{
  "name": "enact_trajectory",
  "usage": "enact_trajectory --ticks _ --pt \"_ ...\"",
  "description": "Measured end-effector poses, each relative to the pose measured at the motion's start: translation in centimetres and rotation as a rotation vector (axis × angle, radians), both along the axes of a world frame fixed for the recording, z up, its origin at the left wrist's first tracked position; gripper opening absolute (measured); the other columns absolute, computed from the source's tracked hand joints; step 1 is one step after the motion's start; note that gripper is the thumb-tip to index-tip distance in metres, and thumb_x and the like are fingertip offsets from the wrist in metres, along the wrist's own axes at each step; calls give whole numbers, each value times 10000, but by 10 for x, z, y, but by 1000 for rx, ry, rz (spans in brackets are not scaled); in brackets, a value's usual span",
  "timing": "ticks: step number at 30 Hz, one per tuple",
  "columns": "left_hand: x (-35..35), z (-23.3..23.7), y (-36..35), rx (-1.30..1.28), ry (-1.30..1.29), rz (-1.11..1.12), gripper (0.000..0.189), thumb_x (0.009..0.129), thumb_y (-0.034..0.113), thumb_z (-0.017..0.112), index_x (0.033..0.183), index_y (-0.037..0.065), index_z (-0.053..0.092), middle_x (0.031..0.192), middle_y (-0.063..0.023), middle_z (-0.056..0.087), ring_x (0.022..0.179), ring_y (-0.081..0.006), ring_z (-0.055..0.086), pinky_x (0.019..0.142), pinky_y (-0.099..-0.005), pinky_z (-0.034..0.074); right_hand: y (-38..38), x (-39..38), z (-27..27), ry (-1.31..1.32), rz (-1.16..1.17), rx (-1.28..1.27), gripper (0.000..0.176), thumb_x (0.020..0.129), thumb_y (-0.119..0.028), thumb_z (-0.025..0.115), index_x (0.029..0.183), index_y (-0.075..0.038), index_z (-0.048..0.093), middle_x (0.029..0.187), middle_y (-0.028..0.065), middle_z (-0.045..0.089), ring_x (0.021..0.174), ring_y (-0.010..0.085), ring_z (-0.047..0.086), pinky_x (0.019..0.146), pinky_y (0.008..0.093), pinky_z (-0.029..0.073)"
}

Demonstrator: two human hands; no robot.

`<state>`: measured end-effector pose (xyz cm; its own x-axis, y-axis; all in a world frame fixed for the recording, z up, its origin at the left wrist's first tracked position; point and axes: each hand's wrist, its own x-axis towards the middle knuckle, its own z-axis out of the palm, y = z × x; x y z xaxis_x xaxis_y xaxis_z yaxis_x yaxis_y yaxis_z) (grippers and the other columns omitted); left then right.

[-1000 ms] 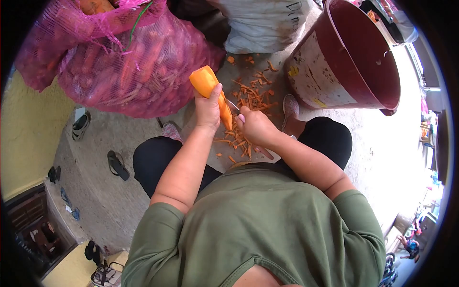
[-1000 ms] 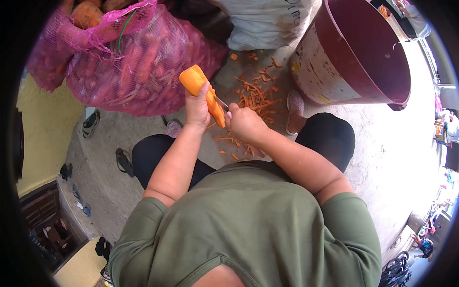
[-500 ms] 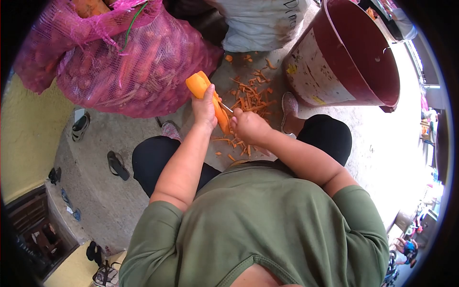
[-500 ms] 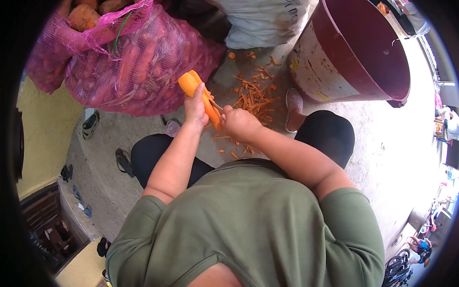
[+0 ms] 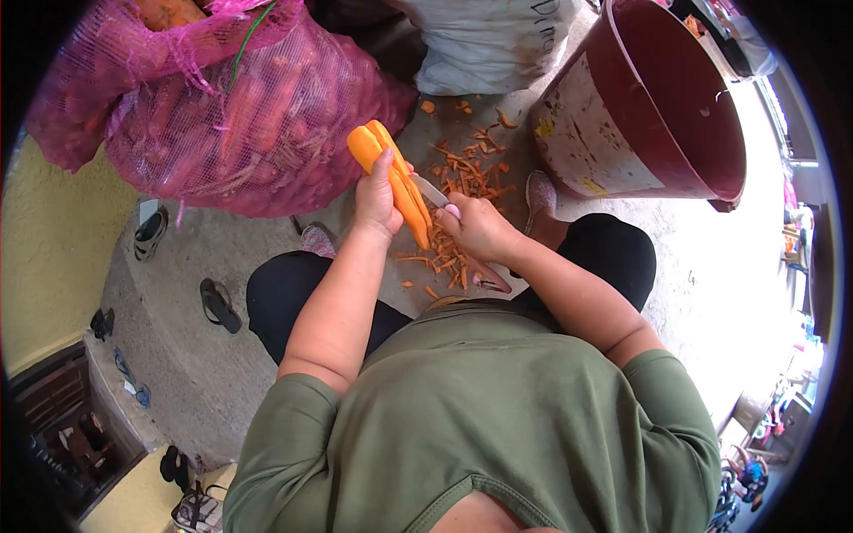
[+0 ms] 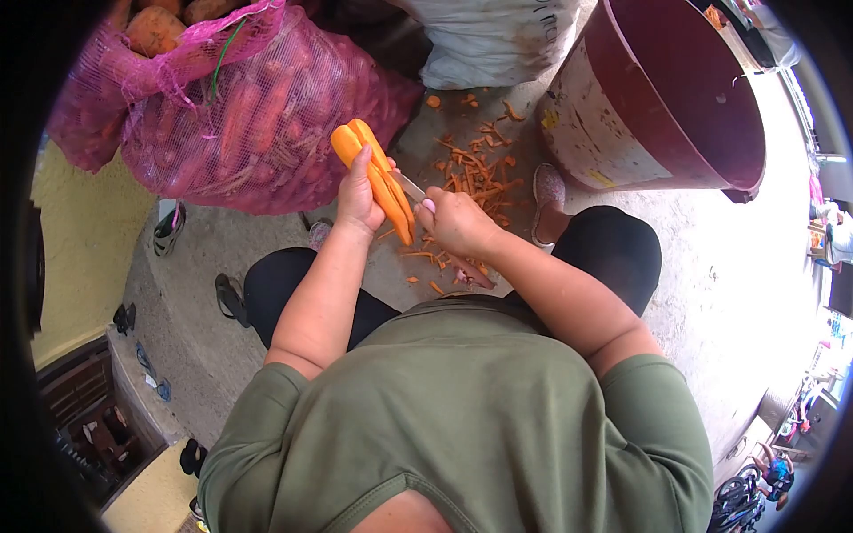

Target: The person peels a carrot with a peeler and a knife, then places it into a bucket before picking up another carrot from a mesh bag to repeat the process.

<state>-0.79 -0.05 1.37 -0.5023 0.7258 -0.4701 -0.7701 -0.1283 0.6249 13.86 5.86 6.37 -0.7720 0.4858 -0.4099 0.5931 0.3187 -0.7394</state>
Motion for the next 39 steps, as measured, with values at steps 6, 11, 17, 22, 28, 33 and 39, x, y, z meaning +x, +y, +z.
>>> enact_trajectory --ticks 6,11,17,22,28,33,39 --pt "0 -1 2 8 34 13 353 745 305 603 925 41 451 736 -88 522 670 -184 519 671 -303 443 -3 -2 6 0 -11 -10 273 822 -239 388 816 23 465 645 229 542 655 376 549 653 427 420" --pt "2 -4 2 23 45 8 354 753 295 595 937 32 447 734 -88 523 665 -182 518 662 -300 442 -8 -8 18 -135 -6 45 284 832 -245 370 852 26 453 694 231 548 686 370 548 665 429 417" --pt "10 1 1 -5 32 66 304 748 253 595 920 72 422 700 -59 493 616 -151 506 597 -294 445 -10 -10 1 -108 37 -36 314 834 -256 378 851 44 469 753 245 549 758 372 543 701 422 410" --pt "6 -6 0 -6 113 38 318 750 307 587 902 78 428 700 -60 503 594 -152 511 550 -290 448 -6 -16 -8 -97 72 -142 330 822 -254 400 834 60 498 759 256 550 765 377 545 701 412 413" --pt "14 2 3 -54 246 92 313 759 314 583 893 79 425 685 -57 503 575 -154 511 531 -286 449 -4 -14 -15 -75 21 -265 345 804 -272 419 811 61 513 681 217 558 681 335 567 652 386 432" --pt "14 7 2 -40 209 125 263 757 181 598 914 74 416 684 -49 497 553 -136 507 505 -256 441 1 -14 -27 -29 57 -336 291 818 -266 449 772 16 508 588 82 504 538 147 486 526 309 404" --pt "11 -3 3 -8 602 50 293 778 273 577 914 70 416 697 -51 503 555 -140 515 508 -261 448 4 -4 -22 -4 -118 -778 275 818 -275 452 770 -7 497 556 35 463 489 118 452 462 260 380"
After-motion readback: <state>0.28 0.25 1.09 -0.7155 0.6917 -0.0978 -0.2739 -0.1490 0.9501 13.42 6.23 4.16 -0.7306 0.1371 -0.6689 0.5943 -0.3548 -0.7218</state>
